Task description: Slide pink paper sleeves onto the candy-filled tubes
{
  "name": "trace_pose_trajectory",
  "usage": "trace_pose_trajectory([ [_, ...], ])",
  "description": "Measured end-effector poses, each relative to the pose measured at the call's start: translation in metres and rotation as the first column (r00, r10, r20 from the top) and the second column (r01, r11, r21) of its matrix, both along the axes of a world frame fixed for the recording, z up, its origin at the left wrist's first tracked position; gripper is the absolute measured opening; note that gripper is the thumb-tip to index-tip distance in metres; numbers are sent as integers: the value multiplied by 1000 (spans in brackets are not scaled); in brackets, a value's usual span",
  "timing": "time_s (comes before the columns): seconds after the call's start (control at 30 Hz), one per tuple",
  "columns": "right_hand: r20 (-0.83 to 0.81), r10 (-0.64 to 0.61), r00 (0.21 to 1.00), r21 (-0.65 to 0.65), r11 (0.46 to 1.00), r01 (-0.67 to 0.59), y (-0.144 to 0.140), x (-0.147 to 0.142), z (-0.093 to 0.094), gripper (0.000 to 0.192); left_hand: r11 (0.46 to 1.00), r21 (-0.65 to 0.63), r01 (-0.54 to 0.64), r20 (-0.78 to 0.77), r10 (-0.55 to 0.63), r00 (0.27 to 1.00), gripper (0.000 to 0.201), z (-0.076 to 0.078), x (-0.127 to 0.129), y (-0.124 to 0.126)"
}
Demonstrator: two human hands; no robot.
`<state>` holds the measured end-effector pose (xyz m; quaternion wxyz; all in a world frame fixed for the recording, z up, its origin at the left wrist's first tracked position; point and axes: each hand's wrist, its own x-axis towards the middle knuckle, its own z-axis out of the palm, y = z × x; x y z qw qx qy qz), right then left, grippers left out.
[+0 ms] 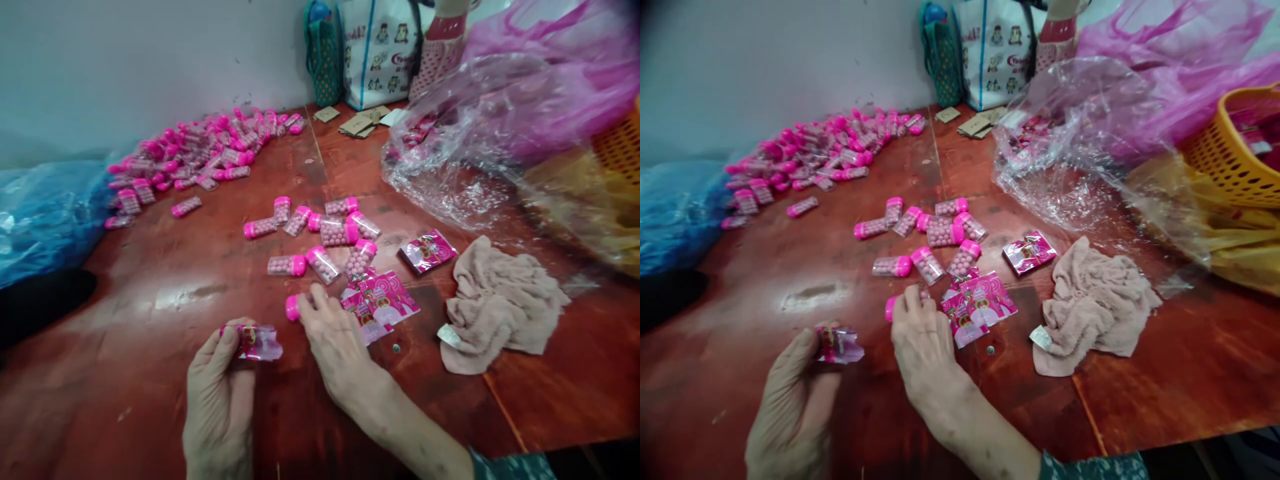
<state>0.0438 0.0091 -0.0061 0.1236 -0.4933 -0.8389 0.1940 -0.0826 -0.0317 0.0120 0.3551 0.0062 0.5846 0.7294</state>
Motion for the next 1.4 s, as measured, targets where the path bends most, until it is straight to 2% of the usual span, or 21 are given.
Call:
trace_pose_trajectory([
  [0.07,51,-24,998,-36,999,25,1,5,-2,28,1000,-18,-12,45,13,999,17,1,3,3],
  [0.13,51,-53,997,-8,999,53,3,10,-4,18,1000,-23,-7,87,9,996,22,1,8,5],
  [0.23,-19,-84,996,49,995,85,4,15,-8,8,1000,-15,5,131,-3,991,26,1,13,7],
  [0.33,-172,-107,979,20,994,112,0,18,-10,5,1000,-24,17,138,-13,990,24,-2,14,8],
  [0.4,-326,-171,930,-55,985,162,-3,23,-8,7,999,-4,33,111,-32,993,18,-7,12,8],
  [0.47,-474,-267,839,-188,962,199,-5,29,-5,7,999,25,47,76,-49,996,10,-12,11,8],
  [0.53,-548,-339,765,-287,935,209,-5,35,-4,13,997,40,59,51,-61,997,8,-16,12,9],
  [0.6,-539,-342,770,-276,935,222,-5,38,-5,20,997,36,74,43,-76,996,9,-19,14,9],
  [0.73,-433,-267,861,-139,963,229,-11,33,-14,15,994,24,111,33,-111,993,8,-23,17,8],
  [0.8,-361,-282,889,-87,959,269,-18,31,-16,15,993,32,112,27,-112,993,6,-24,17,8],
  [0.9,-192,-315,930,7,947,322,-32,29,-17,38,995,38,97,25,-98,995,5,-25,17,8],
  [0.93,-140,-310,940,28,948,317,-36,30,-17,41,995,37,92,25,-93,995,5,-25,17,8],
  [1.0,-91,-264,960,41,962,269,-43,31,-18,32,996,36,83,23,-83,996,6,-24,18,9],
  [1.07,-145,-210,967,-2,977,212,-46,34,-19,21,996,33,87,20,-87,996,5,-24,19,9],
  [1.13,-305,-236,923,-97,971,216,-44,39,-18,24,995,28,100,13,-100,995,5,-23,20,9],
  [1.27,-553,-423,718,-339,901,270,-33,48,-10,28,992,9,128,-4,-128,992,8,-23,23,7],
  [1.4,-643,-445,623,-466,873,143,-29,45,-3,26,980,-11,201,-66,-201,977,13,-22,28,6],
])
